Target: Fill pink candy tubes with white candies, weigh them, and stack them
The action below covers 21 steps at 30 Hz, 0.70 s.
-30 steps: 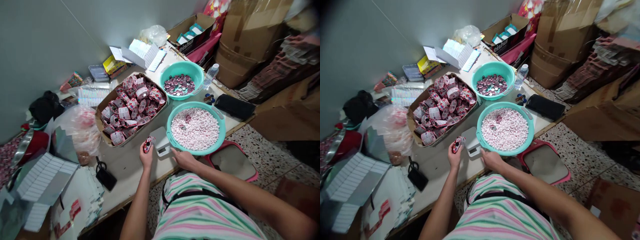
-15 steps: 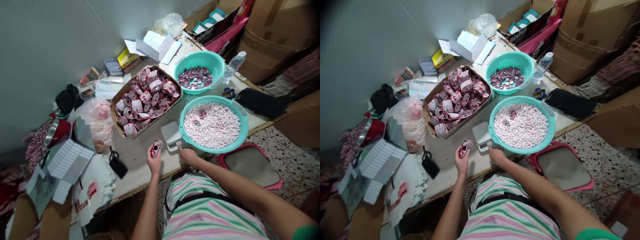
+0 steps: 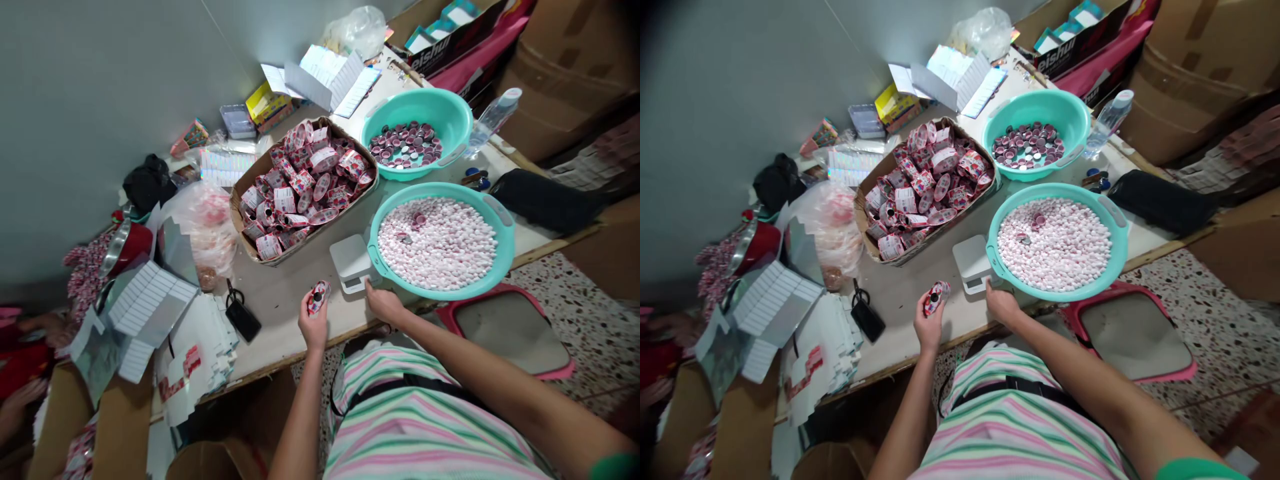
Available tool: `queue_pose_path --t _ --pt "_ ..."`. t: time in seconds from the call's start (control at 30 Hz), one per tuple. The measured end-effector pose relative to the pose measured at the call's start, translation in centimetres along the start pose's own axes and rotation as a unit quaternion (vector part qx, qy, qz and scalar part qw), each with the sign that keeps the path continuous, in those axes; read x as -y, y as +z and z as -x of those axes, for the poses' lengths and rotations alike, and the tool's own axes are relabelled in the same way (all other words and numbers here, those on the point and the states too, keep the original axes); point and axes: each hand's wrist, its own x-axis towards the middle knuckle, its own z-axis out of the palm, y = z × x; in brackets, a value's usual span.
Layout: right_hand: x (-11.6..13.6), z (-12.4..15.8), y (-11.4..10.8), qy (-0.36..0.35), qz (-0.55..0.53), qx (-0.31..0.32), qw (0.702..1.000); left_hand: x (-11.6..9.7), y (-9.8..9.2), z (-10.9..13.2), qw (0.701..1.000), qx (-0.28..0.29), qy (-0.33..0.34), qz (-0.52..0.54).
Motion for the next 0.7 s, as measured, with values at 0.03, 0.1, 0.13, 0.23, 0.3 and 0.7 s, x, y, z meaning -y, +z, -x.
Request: queue_pose_path --t 0.03,0.1,0.13,0.23,0.3,0.7 --pt "-0.1 0.0 0.1 0.000 -0.003 0.005 1.000 0.0 -0.1 0.0 1.000 0.000 0.001 -0.003" --pt "-0.2 -0.1 0.2 0.000 -0.009 0.015 1.000 0.0 -0.3 0.0 1.000 0.002 0.001 -0.005" --pt "-0.2 -0.2 0.2 0.000 -0.012 0.017 1.000 -0.1 -0.4 -0.1 1.000 0.003 0.001 -0.004" --pt "-0.3 -0.1 0.0 -0.003 -0.017 0.016 1.000 0.0 -0.6 0.0 1.000 -0.003 -0.001 0.000" --pt "-0.5 0.3 -0.2 -0.010 -0.016 0.011 1.000 0.2 -0.6 0.2 1.000 -0.008 -0.005 0.004" --pt "-2.3 5.3 -0.9 -0.070 -0.028 0.008 0.997 1.2 -0.5 0.6 1.000 -0.006 -0.011 0.025"
